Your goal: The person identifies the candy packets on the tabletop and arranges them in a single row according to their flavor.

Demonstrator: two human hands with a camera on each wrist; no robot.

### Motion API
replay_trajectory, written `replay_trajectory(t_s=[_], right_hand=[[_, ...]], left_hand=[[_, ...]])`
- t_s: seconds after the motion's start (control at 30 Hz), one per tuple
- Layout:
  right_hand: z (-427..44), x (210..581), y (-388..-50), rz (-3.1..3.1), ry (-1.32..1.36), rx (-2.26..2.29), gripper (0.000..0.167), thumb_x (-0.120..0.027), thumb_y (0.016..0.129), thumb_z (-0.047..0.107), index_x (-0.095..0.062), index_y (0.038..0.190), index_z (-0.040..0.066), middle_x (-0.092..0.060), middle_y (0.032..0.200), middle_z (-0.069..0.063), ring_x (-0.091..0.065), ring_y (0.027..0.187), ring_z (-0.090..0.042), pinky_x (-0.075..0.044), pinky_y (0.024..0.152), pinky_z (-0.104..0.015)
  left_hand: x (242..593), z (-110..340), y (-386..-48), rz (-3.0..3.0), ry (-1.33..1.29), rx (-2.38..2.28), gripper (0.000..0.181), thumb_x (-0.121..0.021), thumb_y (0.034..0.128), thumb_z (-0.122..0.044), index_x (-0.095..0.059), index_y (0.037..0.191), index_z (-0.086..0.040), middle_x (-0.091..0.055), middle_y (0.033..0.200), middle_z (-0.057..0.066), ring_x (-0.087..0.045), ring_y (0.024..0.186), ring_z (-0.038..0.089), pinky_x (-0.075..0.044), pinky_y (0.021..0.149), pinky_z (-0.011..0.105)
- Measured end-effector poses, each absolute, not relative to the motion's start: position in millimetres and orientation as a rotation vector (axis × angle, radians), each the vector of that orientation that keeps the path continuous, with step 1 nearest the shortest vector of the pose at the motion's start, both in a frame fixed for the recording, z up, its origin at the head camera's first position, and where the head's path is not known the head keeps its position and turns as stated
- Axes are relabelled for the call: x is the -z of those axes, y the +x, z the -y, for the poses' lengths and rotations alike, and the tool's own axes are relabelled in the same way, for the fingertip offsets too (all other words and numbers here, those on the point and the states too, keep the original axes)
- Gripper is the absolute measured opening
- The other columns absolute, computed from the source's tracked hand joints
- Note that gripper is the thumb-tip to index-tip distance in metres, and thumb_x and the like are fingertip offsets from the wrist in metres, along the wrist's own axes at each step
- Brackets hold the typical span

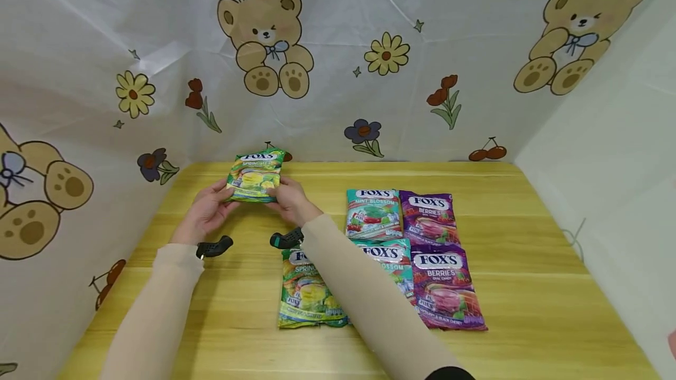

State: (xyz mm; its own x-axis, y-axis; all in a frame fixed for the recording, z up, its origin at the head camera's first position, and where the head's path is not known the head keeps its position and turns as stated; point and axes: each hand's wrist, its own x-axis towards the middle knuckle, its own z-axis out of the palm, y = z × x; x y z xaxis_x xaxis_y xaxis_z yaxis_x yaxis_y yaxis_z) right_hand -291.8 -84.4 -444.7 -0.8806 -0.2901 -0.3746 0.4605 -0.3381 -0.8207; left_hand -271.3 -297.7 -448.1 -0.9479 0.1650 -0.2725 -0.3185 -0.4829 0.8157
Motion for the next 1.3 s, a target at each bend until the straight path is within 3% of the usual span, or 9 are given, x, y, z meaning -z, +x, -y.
replay_trajectory(t_s=[0.2,0.3,0.43,0.57,0.73,0.8,0.97,1.03,1.3], right_hand=[[93.7,452.4,-293.6,-1.496,0.262,2.225,0.048,-0.058,0.101,-0.003,-0.050,0.149,0.000,-0.068,0.126,-0.016,-0.067,0.116,-0.026,-0.057,0.103,-0.038],[97.3,456.3,-292.9,-1.516,0.273,2.215,0.048,-0.059,0.101,-0.003,-0.052,0.148,0.000,-0.068,0.127,-0.017,-0.067,0.117,-0.027,-0.057,0.103,-0.039],[104.9,460.5,-291.9,-1.514,0.283,2.210,0.050,-0.058,0.101,-0.005,-0.050,0.150,0.001,-0.067,0.130,-0.020,-0.068,0.117,-0.031,-0.058,0.102,-0.042],[113.3,467.3,-290.4,-1.515,0.318,2.196,0.055,-0.057,0.101,-0.005,-0.046,0.154,0.004,-0.066,0.133,-0.021,-0.069,0.113,-0.033,-0.061,0.097,-0.042],[121.7,476.6,-287.9,-1.530,0.375,2.205,0.059,-0.058,0.099,-0.009,-0.045,0.155,0.005,-0.062,0.140,-0.022,-0.069,0.116,-0.033,-0.062,0.093,-0.041],[124.9,478.1,-287.3,-1.525,0.373,2.219,0.059,-0.058,0.099,-0.009,-0.045,0.155,0.004,-0.059,0.143,-0.023,-0.068,0.119,-0.034,-0.063,0.092,-0.041],[132.7,477.6,-287.1,-1.525,0.373,2.254,0.057,-0.061,0.098,-0.008,-0.047,0.153,0.002,-0.057,0.146,-0.023,-0.068,0.119,-0.034,-0.063,0.089,-0.039],[135.0,476.9,-287.1,-1.545,0.391,2.260,0.055,-0.063,0.097,-0.007,-0.051,0.150,0.002,-0.059,0.143,-0.022,-0.070,0.115,-0.032,-0.064,0.087,-0.037],[138.5,465.8,-283.5,-1.691,0.569,2.203,0.045,-0.070,0.096,0.000,-0.062,0.140,0.003,-0.068,0.129,-0.017,-0.077,0.092,-0.025,-0.064,0.081,-0.029]], left_hand=[[453.8,309.8,-275.1,-1.440,-0.214,-2.438,0.069,-0.042,0.1094,-0.003,-0.005,0.167,-0.012,-0.070,0.112,-0.004,-0.072,0.102,0.008,-0.061,0.088,0.023],[458.6,314.2,-276.0,-1.468,-0.238,-2.408,0.067,-0.041,0.1102,-0.006,-0.006,0.167,-0.014,-0.062,0.132,0.002,-0.071,0.105,0.007,-0.060,0.090,0.023],[466.3,321.6,-277.8,-1.484,-0.262,-2.384,0.067,-0.039,0.1110,-0.008,-0.005,0.167,-0.018,-0.027,0.167,0.011,-0.069,0.106,0.004,-0.059,0.091,0.022],[475.3,328.3,-278.4,-1.484,-0.288,-2.364,0.067,-0.038,0.1115,-0.010,-0.003,0.167,-0.020,-0.005,0.175,0.006,-0.068,0.104,0.001,-0.058,0.091,0.020],[483.7,333.5,-276.8,-1.505,-0.316,-2.320,0.067,-0.038,0.1117,-0.011,0.000,0.167,-0.023,-0.001,0.175,0.005,-0.066,0.106,-0.002,-0.053,0.104,0.021],[484.6,335.7,-276.6,-1.506,-0.332,-2.318,0.067,-0.037,0.1119,-0.012,-0.001,0.167,-0.024,-0.001,0.175,0.004,-0.062,0.119,0.000,-0.046,0.112,0.025],[483.1,341.9,-279.1,-1.491,-0.391,-2.338,0.066,-0.037,0.1118,-0.012,-0.002,0.167,-0.026,0.000,0.175,0.002,-0.024,0.155,0.012,-0.027,0.121,0.031],[482.5,343.0,-281.0,-1.492,-0.413,-2.342,0.066,-0.036,0.1117,-0.012,-0.001,0.167,-0.026,0.000,0.175,0.001,-0.013,0.158,0.016,-0.024,0.123,0.032],[482.6,336.6,-291.1,-1.516,-0.514,-2.374,0.066,-0.034,0.1118,-0.010,0.001,0.166,-0.026,0.004,0.175,-0.001,-0.009,0.160,0.015,-0.018,0.127,0.033]])
